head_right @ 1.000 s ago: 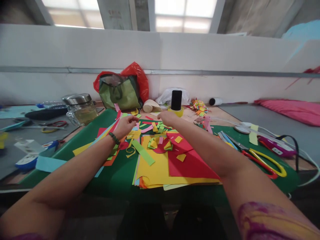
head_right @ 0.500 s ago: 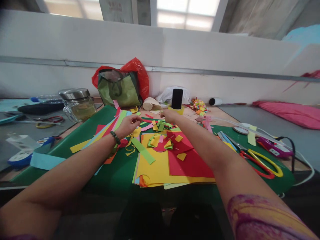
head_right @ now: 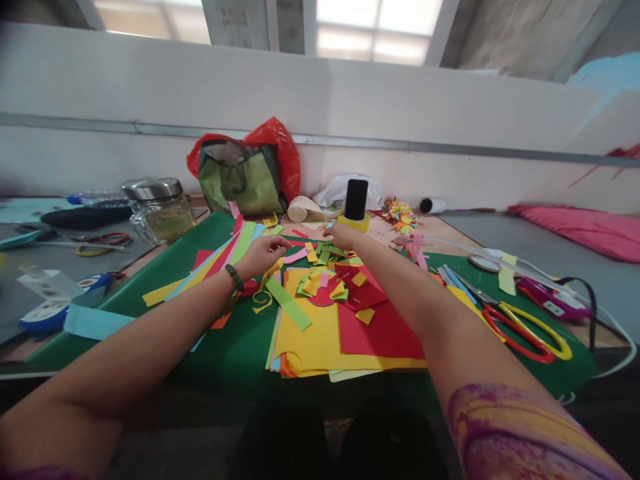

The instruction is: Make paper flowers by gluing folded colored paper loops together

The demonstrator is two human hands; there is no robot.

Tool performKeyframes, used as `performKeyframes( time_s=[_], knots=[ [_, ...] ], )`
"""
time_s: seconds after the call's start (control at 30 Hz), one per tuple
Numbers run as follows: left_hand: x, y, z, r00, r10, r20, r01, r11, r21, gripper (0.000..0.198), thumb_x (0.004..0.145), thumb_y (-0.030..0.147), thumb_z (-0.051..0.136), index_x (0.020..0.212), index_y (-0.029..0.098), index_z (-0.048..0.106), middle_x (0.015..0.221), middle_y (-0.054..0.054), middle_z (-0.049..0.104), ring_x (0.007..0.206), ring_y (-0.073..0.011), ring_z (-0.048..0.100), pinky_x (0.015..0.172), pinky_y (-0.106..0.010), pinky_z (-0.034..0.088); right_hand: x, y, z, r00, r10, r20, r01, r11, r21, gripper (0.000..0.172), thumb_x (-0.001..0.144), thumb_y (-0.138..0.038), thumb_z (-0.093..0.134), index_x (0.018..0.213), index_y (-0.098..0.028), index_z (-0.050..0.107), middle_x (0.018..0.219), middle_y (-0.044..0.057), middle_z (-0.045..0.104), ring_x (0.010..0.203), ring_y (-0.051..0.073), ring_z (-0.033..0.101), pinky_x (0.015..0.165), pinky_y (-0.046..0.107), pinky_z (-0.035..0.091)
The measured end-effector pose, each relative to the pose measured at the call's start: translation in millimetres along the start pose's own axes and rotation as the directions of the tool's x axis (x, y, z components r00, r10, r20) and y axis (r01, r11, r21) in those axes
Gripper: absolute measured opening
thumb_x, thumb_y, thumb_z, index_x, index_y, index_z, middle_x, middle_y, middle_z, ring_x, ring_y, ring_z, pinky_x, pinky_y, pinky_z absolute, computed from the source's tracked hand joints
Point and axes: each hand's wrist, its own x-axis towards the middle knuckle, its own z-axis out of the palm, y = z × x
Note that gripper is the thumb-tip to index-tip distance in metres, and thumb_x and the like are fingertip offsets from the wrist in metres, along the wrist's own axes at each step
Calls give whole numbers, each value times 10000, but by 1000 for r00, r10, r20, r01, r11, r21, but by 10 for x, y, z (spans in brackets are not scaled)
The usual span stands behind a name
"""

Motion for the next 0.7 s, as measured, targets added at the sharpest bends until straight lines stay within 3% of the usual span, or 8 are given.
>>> performKeyframes(
  time_s=[0.23, 0.43, 0.5, 0.6, 0.7],
  knots=[
    [-14, 9, 17, 1000, -15, 15, 15, 999, -32, 179, 749, 169, 546, 790, 155, 720, 816, -49, 741, 706, -151, 622, 671, -254, 493, 21, -38, 23, 998, -6, -68, 11, 997, 73, 249, 798, -134, 611, 1005, -174, 743, 1162, 127, 691, 1073, 255, 611, 868, 294, 457],
    [-29, 61, 15, 1000, -10, 4, 10, 997, -76, 111, 756, 179, 589, 769, 153, 696, 808, -51, 724, 720, -149, 620, 676, -260, 490, -51, -10, -55, 990, 66, -124, -30, 962, 270, 196, 789, -105, 601, 912, -145, 749, 977, 90, 740, 910, 204, 654, 776, 254, 480],
    [-40, 93, 14, 1000, -18, 14, 20, 988, -151, 105, 767, 232, 622, 783, 146, 680, 787, -46, 706, 695, -138, 608, 659, -259, 489, -129, -54, -132, 987, 91, -131, -37, 931, 364, 194, 813, -136, 585, 930, -114, 739, 904, 94, 739, 797, 176, 659, 689, 234, 490],
    [-64, 175, 8, 995, -76, 58, 93, 915, -393, 255, 733, 364, 711, 832, 140, 641, 757, -30, 668, 673, -128, 600, 622, -254, 497, -289, -168, -264, 989, 80, -123, -9, 872, 490, 193, 817, -205, 605, 930, -112, 730, 816, 69, 729, 672, 131, 636, 594, 205, 487],
    [-103, 295, 3, 975, -177, 137, 222, 823, -522, 402, 693, 457, 757, 914, 150, 622, 745, -13, 647, 657, -125, 608, 571, -234, 493, -466, -316, -363, 999, 2, -52, 33, 747, 665, 135, 730, -247, 695, 797, -134, 725, 650, 20, 676, 579, 100, 591, 518, 179, 452]
  ],
)
